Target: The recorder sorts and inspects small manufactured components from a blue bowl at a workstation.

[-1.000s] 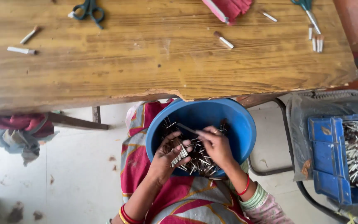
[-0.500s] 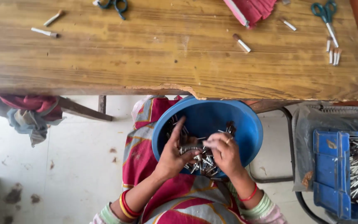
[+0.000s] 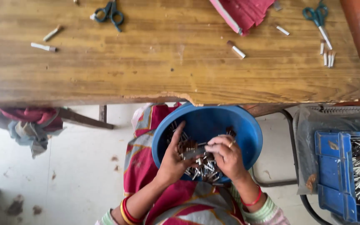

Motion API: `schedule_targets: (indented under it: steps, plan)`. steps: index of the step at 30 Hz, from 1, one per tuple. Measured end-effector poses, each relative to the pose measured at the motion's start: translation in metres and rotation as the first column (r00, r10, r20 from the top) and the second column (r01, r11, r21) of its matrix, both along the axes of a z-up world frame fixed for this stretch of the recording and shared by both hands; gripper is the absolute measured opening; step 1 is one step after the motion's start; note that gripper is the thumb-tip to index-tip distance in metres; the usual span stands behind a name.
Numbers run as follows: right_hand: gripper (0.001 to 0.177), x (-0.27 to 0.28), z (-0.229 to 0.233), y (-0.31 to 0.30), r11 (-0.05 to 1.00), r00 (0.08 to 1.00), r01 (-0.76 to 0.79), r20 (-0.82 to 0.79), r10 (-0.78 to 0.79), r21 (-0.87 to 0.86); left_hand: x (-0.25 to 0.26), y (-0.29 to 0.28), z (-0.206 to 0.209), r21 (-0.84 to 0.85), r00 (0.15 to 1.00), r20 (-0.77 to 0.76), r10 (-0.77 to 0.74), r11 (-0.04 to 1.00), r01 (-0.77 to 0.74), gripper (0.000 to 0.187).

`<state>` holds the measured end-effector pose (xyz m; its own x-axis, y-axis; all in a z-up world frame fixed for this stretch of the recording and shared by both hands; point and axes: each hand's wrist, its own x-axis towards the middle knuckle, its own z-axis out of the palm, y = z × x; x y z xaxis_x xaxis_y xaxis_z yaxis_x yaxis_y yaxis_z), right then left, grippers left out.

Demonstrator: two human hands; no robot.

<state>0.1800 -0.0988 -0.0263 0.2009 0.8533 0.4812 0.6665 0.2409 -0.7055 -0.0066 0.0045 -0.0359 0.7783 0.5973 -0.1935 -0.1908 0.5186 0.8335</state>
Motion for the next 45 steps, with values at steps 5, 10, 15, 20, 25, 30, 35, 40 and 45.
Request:
schedule_targets:
  steps: [5,10,15,20,25,30,35,40,45]
  plan:
    - [0.020,0.004,-0.006,0.005,0.968,0.990,0.109,0.107,-0.087,-0.225,0.001,-0.004,0.035,0.027,0.998,0.001,-0.070,0.997,0.070,0.103]
    - [0.021,-0.007,-0.006,-0.008,0.998,0.971,0.067,0.229,-0.069,0.015,-0.003,-0.014,0.029,-0.024,0.994,-0.023,-0.107,0.994,0.106,0.100]
    - [0.016,-0.004,0.014,0.004,0.997,0.998,-0.014,0.061,0.009,0.072,0.002,-0.001,0.014,-0.019,0.997,-0.074,-0.002,1.000,0.001,0.100]
    - [0.024,0.005,-0.013,0.002,0.969,0.982,0.126,0.163,-0.092,-0.213,0.000,-0.004,0.034,0.027,0.991,0.035,-0.130,0.991,0.129,0.094]
    - [0.022,0.002,-0.007,-0.004,0.999,0.989,-0.004,0.147,-0.003,0.052,-0.003,-0.010,0.043,0.028,0.990,-0.141,-0.030,0.999,0.034,0.105]
    - [0.019,0.007,-0.019,0.013,0.878,0.999,0.007,0.042,0.015,-0.479,0.010,-0.023,-0.025,-0.056,0.995,-0.055,0.086,0.994,-0.089,0.037]
    - [0.056,-0.022,-0.019,0.006,0.942,0.939,-0.334,0.095,0.330,0.028,0.014,-0.046,-0.030,-0.561,0.995,0.069,0.075,0.828,-0.023,0.025]
    - [0.053,-0.034,-0.048,-0.008,0.964,0.854,-0.202,-0.451,0.260,0.172,0.010,-0.049,-0.059,-0.581,0.997,0.069,0.022,0.814,0.022,0.023]
    - [0.065,-0.033,0.009,-0.002,0.927,0.921,-0.342,0.144,0.363,-0.154,-0.012,-0.039,-0.049,-0.628,0.967,-0.183,-0.178,0.778,0.024,0.037]
